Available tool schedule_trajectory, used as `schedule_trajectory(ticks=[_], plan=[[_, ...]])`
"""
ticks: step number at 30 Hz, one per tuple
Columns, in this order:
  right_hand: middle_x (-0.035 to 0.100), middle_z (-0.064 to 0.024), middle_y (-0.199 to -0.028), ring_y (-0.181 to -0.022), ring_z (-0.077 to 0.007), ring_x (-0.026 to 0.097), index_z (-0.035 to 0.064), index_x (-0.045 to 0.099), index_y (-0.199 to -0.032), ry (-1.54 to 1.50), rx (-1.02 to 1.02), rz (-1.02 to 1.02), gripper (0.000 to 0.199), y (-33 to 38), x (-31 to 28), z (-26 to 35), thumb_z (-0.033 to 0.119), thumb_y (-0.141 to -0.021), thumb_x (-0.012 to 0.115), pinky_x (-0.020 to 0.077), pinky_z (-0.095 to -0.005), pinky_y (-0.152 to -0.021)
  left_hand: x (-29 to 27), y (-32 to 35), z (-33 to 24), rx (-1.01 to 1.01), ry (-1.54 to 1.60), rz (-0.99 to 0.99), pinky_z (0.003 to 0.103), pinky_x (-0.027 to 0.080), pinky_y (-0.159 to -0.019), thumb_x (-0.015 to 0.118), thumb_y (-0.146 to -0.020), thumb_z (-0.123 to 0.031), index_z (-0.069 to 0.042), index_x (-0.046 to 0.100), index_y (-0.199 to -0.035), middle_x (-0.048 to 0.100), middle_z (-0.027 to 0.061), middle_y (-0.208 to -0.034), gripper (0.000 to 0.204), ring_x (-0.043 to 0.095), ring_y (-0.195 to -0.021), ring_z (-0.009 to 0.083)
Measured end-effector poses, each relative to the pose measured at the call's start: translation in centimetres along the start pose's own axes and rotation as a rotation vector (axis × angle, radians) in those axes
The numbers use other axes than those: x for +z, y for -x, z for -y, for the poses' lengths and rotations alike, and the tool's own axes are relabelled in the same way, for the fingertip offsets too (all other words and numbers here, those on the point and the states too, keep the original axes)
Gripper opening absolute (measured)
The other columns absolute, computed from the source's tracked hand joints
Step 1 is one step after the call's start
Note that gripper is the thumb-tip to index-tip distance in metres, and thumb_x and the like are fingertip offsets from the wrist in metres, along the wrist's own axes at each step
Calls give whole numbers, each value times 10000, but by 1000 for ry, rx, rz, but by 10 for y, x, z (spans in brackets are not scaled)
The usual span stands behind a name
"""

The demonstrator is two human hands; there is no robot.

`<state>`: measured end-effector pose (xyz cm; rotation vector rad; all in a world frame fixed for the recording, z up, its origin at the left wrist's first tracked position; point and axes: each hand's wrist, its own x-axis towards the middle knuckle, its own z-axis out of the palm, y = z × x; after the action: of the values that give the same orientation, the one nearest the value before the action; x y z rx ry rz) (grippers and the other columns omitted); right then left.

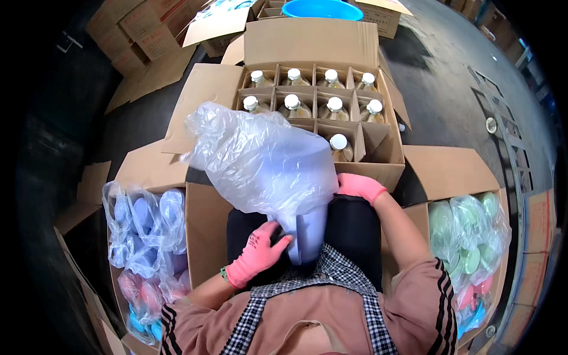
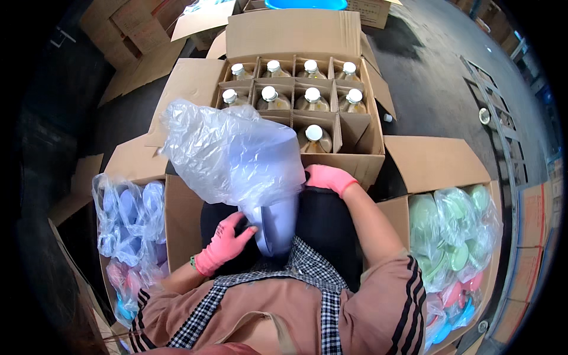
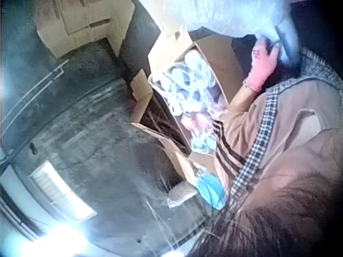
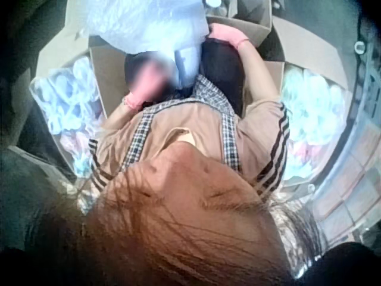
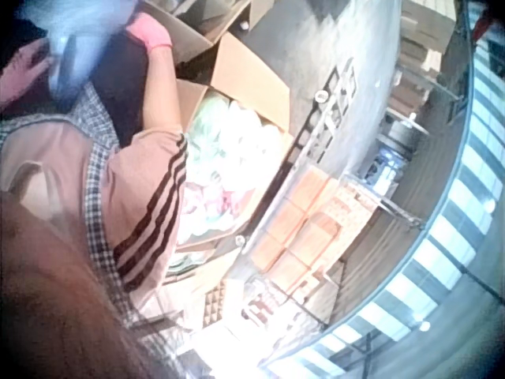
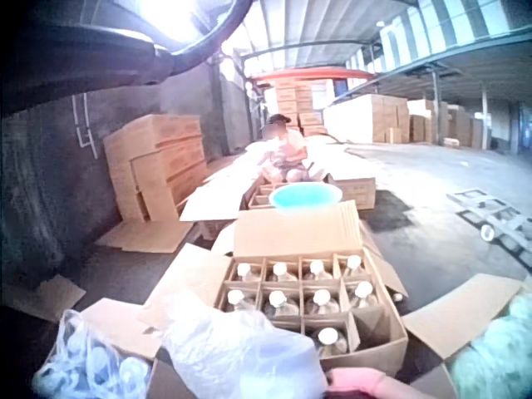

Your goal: The person unpacks plastic pitchers from a box, removes the lids, places a glass bottle inside each pitcher, and then reassembles them. The person then places the assembled pitchers into a plastic bag and puts them into a cardboard box.

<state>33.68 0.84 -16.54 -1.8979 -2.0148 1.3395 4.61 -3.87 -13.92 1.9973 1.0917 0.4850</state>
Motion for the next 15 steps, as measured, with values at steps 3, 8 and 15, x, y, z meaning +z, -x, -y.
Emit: schedule_trajectory(ticks=[3, 8, 15], plan=[[591, -157, -1056, -981, -268, 548, 13, 561, -1053, -32, -219, 25, 387, -36, 19, -36, 273, -768, 534, 397, -326, -859, 30, -1, -9, -356, 198, -59, 357, 358, -915, 714, -688, -305, 62, 403, -1187, 496, 220, -1140, 693, 462, -1089, 280], [589, -174, -1031, -965, -316, 548, 26, 586, -1013, -43, -123, -48, 363, -9, 6, 4, 257, -734, 560, 417, -356, -832, 38, -10, 23, -488, 655, -99, 325, 433, -826, 742, -655, -242, 98, 317, -1245, 546, 180, -1036, 802, 541, -955, 276], [577, -158, -914, -897, -318, 541, 7, 577, -909, 165, -543, -494, 238, 81, 60, 55, 176, -748, 529, 429, -383, -819, -105, -26, -70, -115, 1375, -113, 309, 430, -622, 489, -845, -140, -30, 501, -841, 517, 68, -702, 111, 504, -606, 161]])
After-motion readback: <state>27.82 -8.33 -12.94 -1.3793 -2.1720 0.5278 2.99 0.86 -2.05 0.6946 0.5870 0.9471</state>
